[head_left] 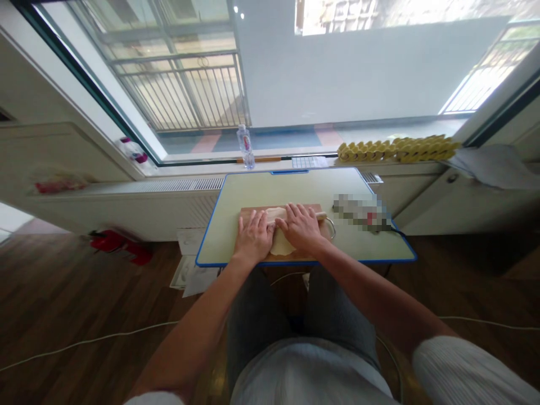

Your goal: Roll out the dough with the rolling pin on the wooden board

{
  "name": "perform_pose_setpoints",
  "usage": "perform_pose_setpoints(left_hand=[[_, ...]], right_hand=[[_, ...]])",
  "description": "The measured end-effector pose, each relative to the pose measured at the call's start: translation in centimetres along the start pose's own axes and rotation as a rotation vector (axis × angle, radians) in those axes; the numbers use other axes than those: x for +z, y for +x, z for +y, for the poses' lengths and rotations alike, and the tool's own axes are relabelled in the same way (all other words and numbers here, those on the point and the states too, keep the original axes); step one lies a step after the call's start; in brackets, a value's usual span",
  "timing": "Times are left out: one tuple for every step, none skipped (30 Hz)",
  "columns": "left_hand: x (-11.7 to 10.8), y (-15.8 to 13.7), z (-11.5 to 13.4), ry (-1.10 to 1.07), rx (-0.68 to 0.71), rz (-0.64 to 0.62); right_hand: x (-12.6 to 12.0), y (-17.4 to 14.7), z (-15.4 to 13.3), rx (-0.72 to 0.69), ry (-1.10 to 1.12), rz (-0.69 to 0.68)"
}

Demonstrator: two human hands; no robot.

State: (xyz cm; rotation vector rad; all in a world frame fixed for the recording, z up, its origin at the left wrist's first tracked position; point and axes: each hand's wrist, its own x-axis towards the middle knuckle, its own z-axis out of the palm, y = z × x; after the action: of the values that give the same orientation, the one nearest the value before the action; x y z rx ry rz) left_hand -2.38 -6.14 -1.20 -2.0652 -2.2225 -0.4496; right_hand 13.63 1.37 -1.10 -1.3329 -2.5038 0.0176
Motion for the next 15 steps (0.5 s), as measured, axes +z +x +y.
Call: perform_pose_setpoints(left_hand=[[-0.2,-0.9,0.3,-0.002,0.002,0.003],[-0.4,-1.9,0.7,-0.005,0.005,0.005],[-0.7,-3.0,1.1,-0.008,0.008,0.006],[-1.0,-4.1,1.5,-0.011,0.01,0.009],[-1.3,-5.2,1.9,-0.013,0.019,0.013],[-1.6,-6.2,2.2,-0.014,0.028,0.019],[-1.8,-7.2,2.5,-0.015,0.034,0.024],[-1.9,-8.1,2.8,-0.015,0.046,0.027],[-2.0,-8.9,3.0,-0.013,0.054,0.031],[-2.1,-9.4,3.1,-0.01,0.062,0.033],[-2.1,-9.8,3.2,-0.006,0.067,0.035],[-2.1,-10.0,3.2,-0.001,0.067,0.038],[-2.1,-9.9,3.2,0.003,0.064,0.041],[-2.0,-9.7,3.2,0.006,0.058,0.044],[-2.0,-9.3,3.1,0.008,0.051,0.046]], right_hand=[[-0.2,-1.0,0.0,-0.007,0.013,0.01],[-0.3,-2.1,-0.1,-0.013,0.026,0.018],[-0.5,-3.3,-0.1,-0.021,0.036,0.026],[-0.6,-4.5,-0.2,-0.034,0.045,0.032],[-0.8,-5.7,-0.2,-0.043,0.053,0.038],[-0.9,-6.9,-0.3,-0.049,0.058,0.049],[-1.0,-8.0,-0.3,-0.054,0.064,0.06],[-1.2,-9.0,-0.4,-0.055,0.072,0.072],[-1.3,-9.9,-0.5,-0.053,0.077,0.078],[-1.4,-10.6,-0.5,-0.049,0.081,0.081],[-1.4,-11.1,-0.6,-0.042,0.084,0.078],[-1.5,-11.4,-0.7,-0.034,0.085,0.07],[-1.6,-11.4,-0.7,-0.026,0.086,0.06],[-1.6,-11.2,-0.7,-0.019,0.087,0.049],[-1.6,-10.7,-0.7,-0.012,0.087,0.039]])
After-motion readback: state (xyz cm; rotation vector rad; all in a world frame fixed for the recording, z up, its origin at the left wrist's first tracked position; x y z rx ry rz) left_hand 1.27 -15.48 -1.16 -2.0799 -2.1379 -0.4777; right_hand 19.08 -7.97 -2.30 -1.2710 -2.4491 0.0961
